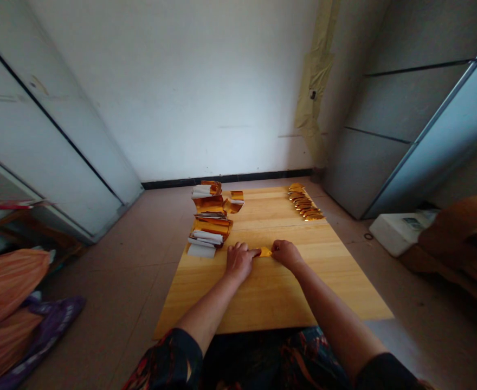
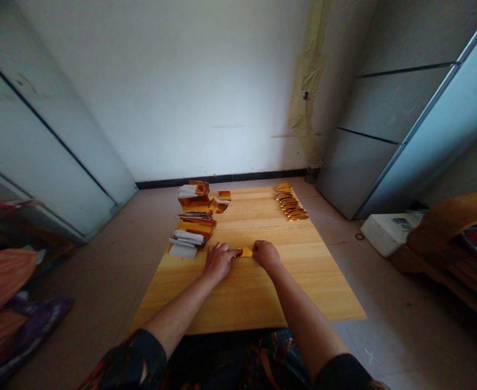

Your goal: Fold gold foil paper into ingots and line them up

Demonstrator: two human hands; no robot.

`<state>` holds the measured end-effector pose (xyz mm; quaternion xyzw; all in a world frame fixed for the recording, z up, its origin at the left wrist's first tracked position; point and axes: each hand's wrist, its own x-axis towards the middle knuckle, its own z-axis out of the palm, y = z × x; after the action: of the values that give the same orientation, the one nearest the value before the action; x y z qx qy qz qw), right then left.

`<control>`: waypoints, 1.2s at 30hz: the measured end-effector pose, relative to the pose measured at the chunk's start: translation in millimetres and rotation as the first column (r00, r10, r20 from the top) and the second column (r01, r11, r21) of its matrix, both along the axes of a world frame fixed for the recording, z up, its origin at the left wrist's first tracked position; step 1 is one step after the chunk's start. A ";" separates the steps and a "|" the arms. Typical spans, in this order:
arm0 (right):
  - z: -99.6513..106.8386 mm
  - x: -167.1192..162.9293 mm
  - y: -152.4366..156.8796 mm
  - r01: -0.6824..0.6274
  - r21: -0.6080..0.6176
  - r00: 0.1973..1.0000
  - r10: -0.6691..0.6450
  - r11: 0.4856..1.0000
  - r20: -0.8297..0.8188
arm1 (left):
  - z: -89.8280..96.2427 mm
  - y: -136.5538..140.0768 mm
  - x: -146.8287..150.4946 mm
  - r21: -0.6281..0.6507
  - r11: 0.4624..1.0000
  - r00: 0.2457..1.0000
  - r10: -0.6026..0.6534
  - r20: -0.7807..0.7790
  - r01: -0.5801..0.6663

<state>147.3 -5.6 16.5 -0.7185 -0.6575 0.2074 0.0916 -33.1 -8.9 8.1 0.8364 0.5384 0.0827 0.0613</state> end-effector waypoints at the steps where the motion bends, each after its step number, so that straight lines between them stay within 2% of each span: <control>1: 0.9 -0.2 -1.5 -0.001 0.008 1.000 0.000 1.000 0.019 | -1.0 -0.3 -0.1 0.013 1.000 1.000 -0.004 -0.008 0.004; 7: 1.1 -9.5 -7.9 0.002 0.072 0.981 -0.015 0.997 0.193 | 1.7 -1.0 1.1 0.082 0.994 0.996 -0.074 -0.042 0.077; 10: -0.3 -15.7 -9.1 -0.051 0.155 0.980 0.019 0.987 0.198 | 5.9 1.4 4.5 0.085 0.987 0.989 -0.129 -0.065 0.135; 12: -0.2 -18.9 -8.2 -0.108 0.169 0.981 0.077 0.980 0.179 | 6.8 3.8 7.2 0.066 0.986 0.986 -0.149 -0.074 0.154; 15: 2.0 -21.5 -4.6 -0.140 0.108 0.980 0.122 0.984 0.157 | 4.9 7.4 8.7 0.017 0.991 0.989 -0.131 -0.064 0.132; 19: 6.9 -22.0 0.8 -0.116 0.036 0.985 0.110 0.993 0.135 | -0.1 10.5 1.8 -0.050 0.998 1.000 -0.026 0.005 0.026; 22: 9.5 -23.5 3.0 -0.097 0.009 0.987 0.095 0.995 0.131 | -4.2 12.1 -7.2 -0.048 0.999 0.999 0.022 0.045 -0.020; 30: 6.9 -40.4 1.8 -0.013 0.031 0.986 0.008 0.999 0.167 | -16.7 16.0 -17.5 -0.085 0.996 0.999 0.009 0.038 -0.006; 36: 10.4 -48.6 2.6 0.027 0.010 0.983 -0.028 1.000 0.181 | -18.2 16.5 -17.4 -0.086 0.996 0.999 0.022 0.037 -0.018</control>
<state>98.7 -3.0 26.9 -0.7430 -0.6540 0.1375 0.0371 -50.5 7.6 -10.1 0.8258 0.5486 0.0761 0.1067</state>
